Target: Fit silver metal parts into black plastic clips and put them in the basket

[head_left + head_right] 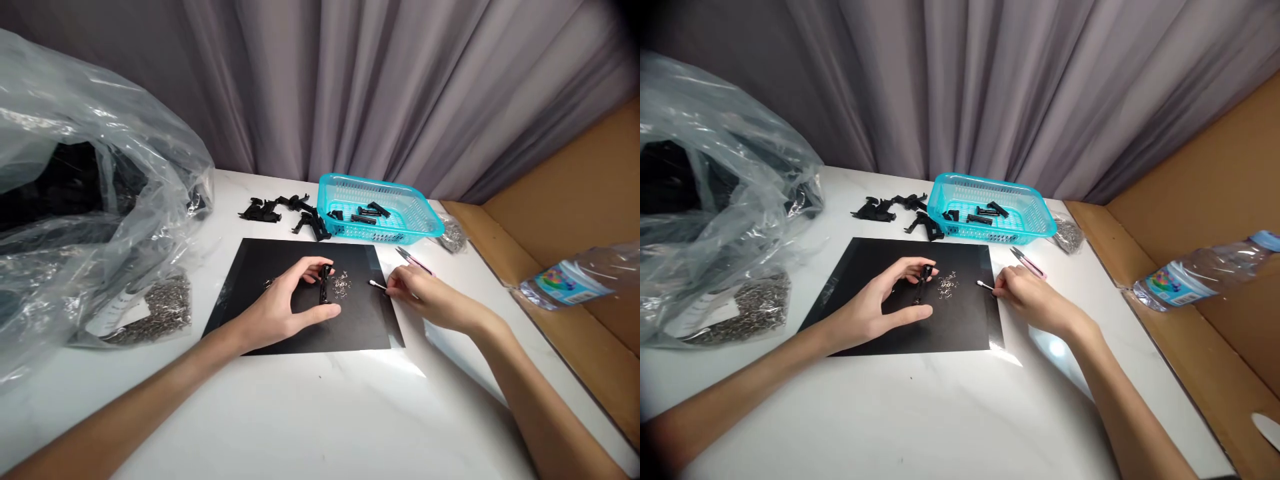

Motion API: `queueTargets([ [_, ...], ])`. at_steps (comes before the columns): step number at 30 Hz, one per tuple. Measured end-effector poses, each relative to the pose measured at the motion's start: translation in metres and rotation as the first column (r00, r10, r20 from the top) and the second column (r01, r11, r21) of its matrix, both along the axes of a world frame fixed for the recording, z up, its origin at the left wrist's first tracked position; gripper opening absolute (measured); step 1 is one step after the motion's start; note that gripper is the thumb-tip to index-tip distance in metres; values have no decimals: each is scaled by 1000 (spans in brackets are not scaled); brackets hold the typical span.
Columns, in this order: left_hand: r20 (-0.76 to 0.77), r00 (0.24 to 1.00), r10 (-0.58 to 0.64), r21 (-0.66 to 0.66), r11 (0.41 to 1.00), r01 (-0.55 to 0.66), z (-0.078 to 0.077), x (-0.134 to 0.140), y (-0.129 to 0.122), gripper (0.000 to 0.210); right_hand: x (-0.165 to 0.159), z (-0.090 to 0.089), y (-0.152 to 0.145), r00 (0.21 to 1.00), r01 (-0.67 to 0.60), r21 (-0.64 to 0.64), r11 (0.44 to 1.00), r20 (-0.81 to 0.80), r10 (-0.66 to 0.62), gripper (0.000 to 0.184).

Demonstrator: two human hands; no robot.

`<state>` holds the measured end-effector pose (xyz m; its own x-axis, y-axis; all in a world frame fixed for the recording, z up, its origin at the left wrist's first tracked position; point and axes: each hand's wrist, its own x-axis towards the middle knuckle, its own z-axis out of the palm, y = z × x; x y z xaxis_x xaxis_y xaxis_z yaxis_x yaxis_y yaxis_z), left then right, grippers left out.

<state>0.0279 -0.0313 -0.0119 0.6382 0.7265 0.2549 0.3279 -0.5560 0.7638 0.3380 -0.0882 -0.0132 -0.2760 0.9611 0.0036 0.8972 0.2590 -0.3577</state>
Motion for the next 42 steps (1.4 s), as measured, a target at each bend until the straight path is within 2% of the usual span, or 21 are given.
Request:
queueTargets([
  [3, 25, 1000, -8, 37, 999, 7, -4, -1, 1, 54, -9, -2, -4, 1000, -23, 82, 996, -6, 23, 19],
  [5, 55, 998, -12, 67, 998, 8, -5, 0, 1, 53, -16, 0, -6, 998, 6, 108, 994, -59, 0, 17],
  [9, 44, 999, -23, 40, 999, 22, -3, 1, 0, 53, -29, 13, -7, 942, 80, 52, 995, -331, -58, 11],
  [12, 79, 994, -81, -62, 994, 86, -3, 2, 1, 55, -38, 24, -8, 815, 84, 59, 995, -579, -34, 16],
  [16, 155, 977, -149, -199, 964, 178, -3, 2, 2, 55, -55, 26, -13, 542, 144, 41, 989, -839, -44, 20],
  [19, 166, 974, -152, -223, 957, 187, -2, 3, 2, 52, -73, 20, -16, 413, 179, 21, 984, -909, -56, 20],
  [24, 189, 969, -157, -250, 947, 202, -1, 4, 4, 49, -92, 8, -15, 283, 128, -22, 992, -957, -58, 35],
  [26, 182, 972, -151, -257, 947, 195, -1, 4, 3, 48, -94, 4, -14, 264, 136, -18, 990, -963, -54, 36],
  [30, 183, 976, -121, -271, 948, 168, 1, 6, 2, 50, -99, 2, -17, 304, 129, 39, 991, -953, -2, 28],
  [37, 162, 985, -63, -228, 969, 99, -1, 8, -1, 53, -106, 3, -23, 277, 105, -12, 994, -960, -41, 29],
  [42, 175, 983, -61, -233, 967, 102, -4, 9, -3, 54, -105, 4, -23, 277, 100, 3, 995, -961, -25, 27],
])
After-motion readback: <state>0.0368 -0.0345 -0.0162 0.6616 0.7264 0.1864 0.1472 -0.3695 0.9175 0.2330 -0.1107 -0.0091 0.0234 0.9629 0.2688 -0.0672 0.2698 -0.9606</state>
